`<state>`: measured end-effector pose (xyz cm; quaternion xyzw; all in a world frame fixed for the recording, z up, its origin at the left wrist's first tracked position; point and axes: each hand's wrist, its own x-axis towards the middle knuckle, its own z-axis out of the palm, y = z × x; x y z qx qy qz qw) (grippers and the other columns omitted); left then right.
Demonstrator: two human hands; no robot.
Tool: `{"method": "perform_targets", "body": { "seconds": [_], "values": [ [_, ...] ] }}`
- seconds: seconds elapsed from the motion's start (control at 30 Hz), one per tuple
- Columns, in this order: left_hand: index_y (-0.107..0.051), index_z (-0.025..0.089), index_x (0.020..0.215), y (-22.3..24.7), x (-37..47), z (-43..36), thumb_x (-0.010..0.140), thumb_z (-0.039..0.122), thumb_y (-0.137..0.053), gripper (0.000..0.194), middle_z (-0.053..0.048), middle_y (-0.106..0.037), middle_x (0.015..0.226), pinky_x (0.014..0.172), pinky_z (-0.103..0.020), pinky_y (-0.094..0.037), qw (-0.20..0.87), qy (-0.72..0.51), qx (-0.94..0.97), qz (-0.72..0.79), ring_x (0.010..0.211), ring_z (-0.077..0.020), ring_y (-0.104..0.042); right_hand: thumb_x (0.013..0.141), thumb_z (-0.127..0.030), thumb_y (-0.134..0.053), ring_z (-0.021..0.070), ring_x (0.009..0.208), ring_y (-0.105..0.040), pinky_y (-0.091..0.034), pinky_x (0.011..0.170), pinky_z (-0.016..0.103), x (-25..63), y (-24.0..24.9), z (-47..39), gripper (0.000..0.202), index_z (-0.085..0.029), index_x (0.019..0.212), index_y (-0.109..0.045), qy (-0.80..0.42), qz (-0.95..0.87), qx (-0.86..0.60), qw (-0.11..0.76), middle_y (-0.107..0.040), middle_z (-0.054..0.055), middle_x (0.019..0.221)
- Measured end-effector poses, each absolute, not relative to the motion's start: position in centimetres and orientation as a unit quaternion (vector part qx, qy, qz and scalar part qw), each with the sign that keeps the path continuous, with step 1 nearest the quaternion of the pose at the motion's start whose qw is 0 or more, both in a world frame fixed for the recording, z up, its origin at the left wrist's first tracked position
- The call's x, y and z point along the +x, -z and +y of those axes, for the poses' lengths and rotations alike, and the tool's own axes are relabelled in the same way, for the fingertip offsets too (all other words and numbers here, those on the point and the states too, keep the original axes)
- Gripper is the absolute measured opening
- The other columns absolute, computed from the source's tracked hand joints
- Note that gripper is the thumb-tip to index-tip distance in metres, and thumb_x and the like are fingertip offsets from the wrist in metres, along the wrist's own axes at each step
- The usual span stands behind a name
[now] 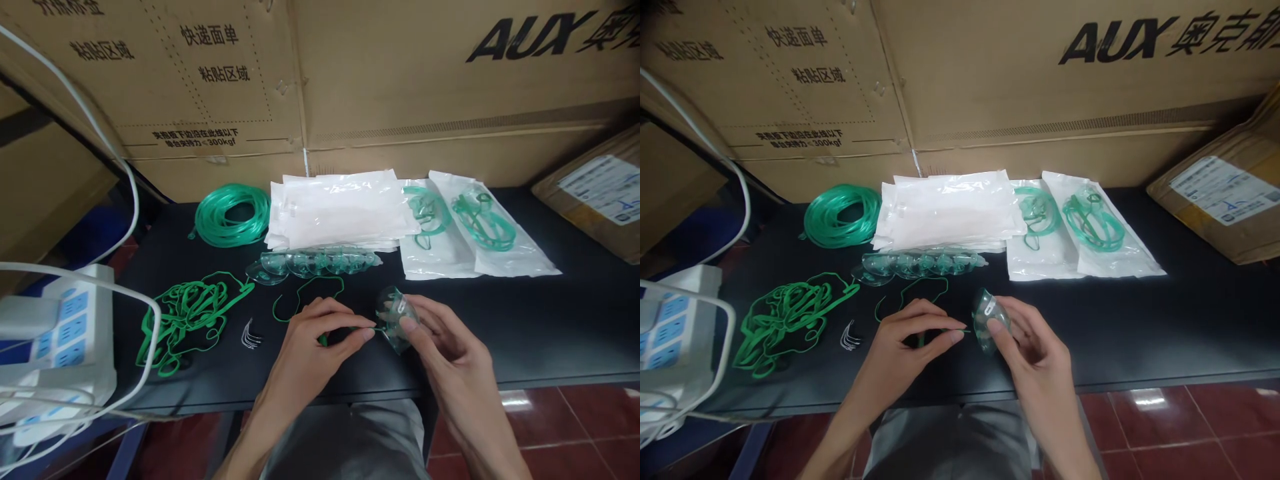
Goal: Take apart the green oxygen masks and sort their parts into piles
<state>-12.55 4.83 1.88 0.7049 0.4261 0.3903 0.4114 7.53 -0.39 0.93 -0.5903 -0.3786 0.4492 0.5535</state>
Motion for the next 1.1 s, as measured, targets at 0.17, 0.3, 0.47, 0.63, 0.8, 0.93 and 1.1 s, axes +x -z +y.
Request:
{"method": "perform_targets", "body": {
  "seconds": [0.17,0.3,0.47,0.63,0.8,0.93,1.1],
  "values": [
    [-0.086,0.032,0.101,-2.1,-12.3,4.7,0.092,0.016,-0.084,0.018,0.001,-0.078,0.094,0.082,-0.032,-0.053,0.424,-0.389,0.701,0.421,0.089,-0.0178,-0.07,0.093,-0.038,-0.084,0.0213,0.123,-0.074,-0.062,0.099,0.023,7.3,-0.8,-0.5,0.037,-0.03,0.128,-0.076,-0.461,-0.368,-0.584,0.557,-0.078,0.006,0.133],
    [-0.086,0.031,0.101,-2.1,-12.2,4.7,0.093,0.018,-0.083,0.016,0.001,-0.078,0.094,0.082,-0.032,-0.053,0.435,-0.39,0.695,0.42,0.089,-0.0173,-0.07,0.092,-0.038,-0.084,0.0197,0.12,-0.075,-0.061,0.097,0.021,7.2,-0.8,-0.3,0.035,-0.031,0.126,-0.077,-0.464,-0.369,-0.58,0.559,-0.079,0.005,0.131],
    [-0.086,0.032,0.101,-1.9,-12.4,4.7,0.095,0.019,-0.082,0.014,0.001,-0.078,0.095,0.084,-0.033,-0.054,0.44,-0.384,0.693,0.423,0.088,-0.0177,-0.07,0.093,-0.039,-0.084,0.0196,0.121,-0.075,-0.061,0.099,0.021,7.0,-1.0,-0.1,0.032,-0.031,0.123,-0.077,-0.463,-0.384,-0.58,0.55,-0.079,0.004,0.13],
    [-0.086,0.031,0.1,-2.1,-12.6,4.6,0.096,0.022,-0.081,0.011,0.001,-0.078,0.096,0.083,-0.031,-0.052,0.454,-0.372,0.687,0.428,0.09,-0.0171,-0.07,0.093,-0.04,-0.083,0.02,0.123,-0.073,-0.061,0.1,0.021,7.2,-1.1,-0.3,0.033,-0.032,0.124,-0.077,-0.466,-0.391,-0.581,0.54,-0.078,0.003,0.131],
    [-0.086,0.03,0.099,-2.1,-12.5,4.4,0.097,0.023,-0.08,0.009,0.002,-0.078,0.098,0.09,-0.03,-0.05,0.477,-0.36,0.675,0.433,0.09,-0.0157,-0.069,0.094,-0.04,-0.083,0.0178,0.125,-0.072,-0.058,0.101,0.018,7.1,-0.7,-0.5,0.031,-0.034,0.125,-0.077,-0.482,-0.39,-0.576,0.532,-0.077,0.001,0.133],
    [-0.087,0.031,0.099,-2.0,-12.5,4.2,0.097,0.025,-0.081,0.009,0.002,-0.078,0.098,0.09,-0.029,-0.05,0.5,-0.36,0.661,0.427,0.089,-0.0154,-0.068,0.094,-0.038,-0.083,0.0164,0.124,-0.072,-0.056,0.103,0.018,6.8,-0.6,-0.5,0.031,-0.034,0.124,-0.076,-0.488,-0.379,-0.562,0.55,-0.078,0.0,0.131],
    [-0.089,0.034,0.098,-1.8,-12.5,4.1,0.092,0.024,-0.086,0.012,0.001,-0.078,0.094,0.08,-0.027,-0.051,0.533,-0.377,0.631,0.42,0.087,-0.016,-0.068,0.093,-0.037,-0.084,0.0162,0.119,-0.074,-0.058,0.1,0.018,6.3,-0.6,-0.4,0.028,-0.032,0.121,-0.077,-0.478,-0.378,-0.558,0.563,-0.08,0.001,0.125]
  ]
}}
